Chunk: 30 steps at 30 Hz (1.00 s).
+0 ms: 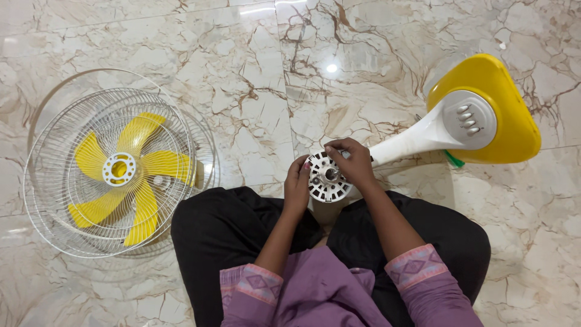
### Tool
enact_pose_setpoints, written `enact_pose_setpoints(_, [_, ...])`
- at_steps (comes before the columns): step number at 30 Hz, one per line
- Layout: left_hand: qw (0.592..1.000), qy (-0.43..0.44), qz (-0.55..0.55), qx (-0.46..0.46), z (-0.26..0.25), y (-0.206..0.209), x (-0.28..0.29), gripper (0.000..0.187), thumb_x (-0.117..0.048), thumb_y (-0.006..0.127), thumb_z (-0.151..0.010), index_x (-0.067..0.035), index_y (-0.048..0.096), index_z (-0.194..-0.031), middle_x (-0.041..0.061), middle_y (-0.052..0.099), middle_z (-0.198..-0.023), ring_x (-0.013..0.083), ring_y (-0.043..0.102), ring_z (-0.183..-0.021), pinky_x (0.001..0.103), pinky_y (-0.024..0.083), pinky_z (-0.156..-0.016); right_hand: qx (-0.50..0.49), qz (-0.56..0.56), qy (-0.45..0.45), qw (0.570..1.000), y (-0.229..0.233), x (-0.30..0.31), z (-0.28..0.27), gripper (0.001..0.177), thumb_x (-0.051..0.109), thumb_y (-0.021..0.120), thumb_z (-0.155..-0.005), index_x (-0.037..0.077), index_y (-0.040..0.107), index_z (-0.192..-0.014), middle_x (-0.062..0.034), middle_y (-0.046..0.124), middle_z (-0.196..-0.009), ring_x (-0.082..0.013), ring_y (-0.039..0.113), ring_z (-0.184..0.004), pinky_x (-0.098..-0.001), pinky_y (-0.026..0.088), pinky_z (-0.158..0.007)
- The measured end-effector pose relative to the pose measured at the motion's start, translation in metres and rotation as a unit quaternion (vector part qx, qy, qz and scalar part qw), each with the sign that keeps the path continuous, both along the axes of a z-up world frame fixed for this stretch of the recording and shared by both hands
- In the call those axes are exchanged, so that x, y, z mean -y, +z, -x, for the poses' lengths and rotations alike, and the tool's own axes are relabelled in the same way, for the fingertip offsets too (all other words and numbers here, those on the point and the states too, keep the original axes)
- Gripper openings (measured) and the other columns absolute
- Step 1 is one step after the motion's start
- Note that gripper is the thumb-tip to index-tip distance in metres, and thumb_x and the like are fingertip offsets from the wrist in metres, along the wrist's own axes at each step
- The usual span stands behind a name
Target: The person assembles a yellow and white pedestal fan on a tiled floor. They attach the motor housing to the stand, secure the rear grille, mount the fan blade onto the motor shaft, and tighten the blade nut by hand.
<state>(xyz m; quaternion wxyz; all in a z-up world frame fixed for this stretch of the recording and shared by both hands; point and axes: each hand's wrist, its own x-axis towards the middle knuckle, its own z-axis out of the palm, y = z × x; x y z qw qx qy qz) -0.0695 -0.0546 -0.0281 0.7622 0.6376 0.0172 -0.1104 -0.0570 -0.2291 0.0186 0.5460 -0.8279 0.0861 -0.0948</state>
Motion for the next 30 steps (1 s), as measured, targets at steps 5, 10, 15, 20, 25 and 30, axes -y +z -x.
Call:
enact_pose_setpoints(5, [0.992,-0.008,-0.119,0.031,0.011,0.014,-0.022,0.044,-0.027,0.061,-0.102,-0.002,0.057,-0.138,0.017,0.064,-0.135,0.0264,0.060,-0.128,0.037,0.049,-0.103,0.042,0.158,0.096,0.982,0.026,0.006,0.008,0.028,0.018,0.072,-0.092,0.008,0.076,-0.117,-0.0109,0.075,-0.113,-0.0277,0.065,-0.111,-0.0405,0.051,-0.097])
enact_pose_setpoints(10, [0.963,-0.120,-0.213,0.116,0.011,0.042,-0.055,0.058,-0.029,0.064,-0.098,-0.007,0.047,-0.149,0.017,0.055,-0.149,0.0332,0.059,-0.133,0.041,0.050,-0.106,0.039,0.239,0.256,0.936,0.061,0.025,0.031,0.080,0.015,0.072,-0.070,0.013,0.052,-0.148,-0.0123,0.054,-0.152,-0.0324,0.050,-0.140,-0.0445,0.043,-0.117])
enact_pose_setpoints(15, [0.909,-0.274,-0.239,0.204,-0.004,0.056,-0.075,0.093,-0.030,0.081,-0.082,-0.010,0.030,-0.157,0.023,0.031,-0.162,0.0401,0.038,-0.147,0.045,0.052,-0.101,0.004,0.293,0.265,0.919,0.071,0.020,0.057,0.114,0.032,0.092,-0.052,0.015,0.038,-0.151,-0.0180,0.033,-0.159,-0.0466,0.029,-0.146,-0.0581,0.029,-0.114])
enact_pose_setpoints(20, [0.862,-0.242,-0.215,0.390,-0.016,0.019,-0.058,0.121,-0.028,0.096,-0.066,-0.011,0.020,-0.160,0.028,0.033,-0.161,0.0447,0.042,-0.145,0.050,0.048,-0.112,0.052,0.362,0.183,0.913,0.041,-0.007,0.059,0.119,0.043,0.095,-0.048,0.020,0.039,-0.150,-0.0164,0.033,-0.161,-0.0488,0.034,-0.143,-0.0596,0.032,-0.114])
enact_pose_setpoints(25, [0.903,-0.239,-0.102,0.343,-0.030,-0.012,-0.041,0.126,-0.031,0.101,-0.061,-0.014,0.021,-0.156,0.027,0.042,-0.156,0.0390,0.056,-0.136,0.045,0.052,-0.109,0.085,0.300,0.186,0.932,0.034,0.006,0.050,0.104,0.047,0.096,-0.055,0.016,0.052,-0.144,-0.0168,0.041,-0.158,-0.0441,0.048,-0.136,-0.0560,0.039,-0.111])
enact_pose_setpoints(30, [0.928,-0.232,-0.117,0.267,-0.038,-0.004,-0.043,0.124,-0.033,0.102,-0.059,-0.012,0.028,-0.156,0.023,0.062,-0.140,0.0349,0.065,-0.129,0.046,0.055,-0.107,0.145,0.222,0.172,0.949,0.029,0.012,0.038,0.096,0.044,0.094,-0.062,0.008,0.055,-0.142,-0.0189,0.052,-0.154,-0.0374,0.054,-0.137,-0.0530,0.039,-0.116])
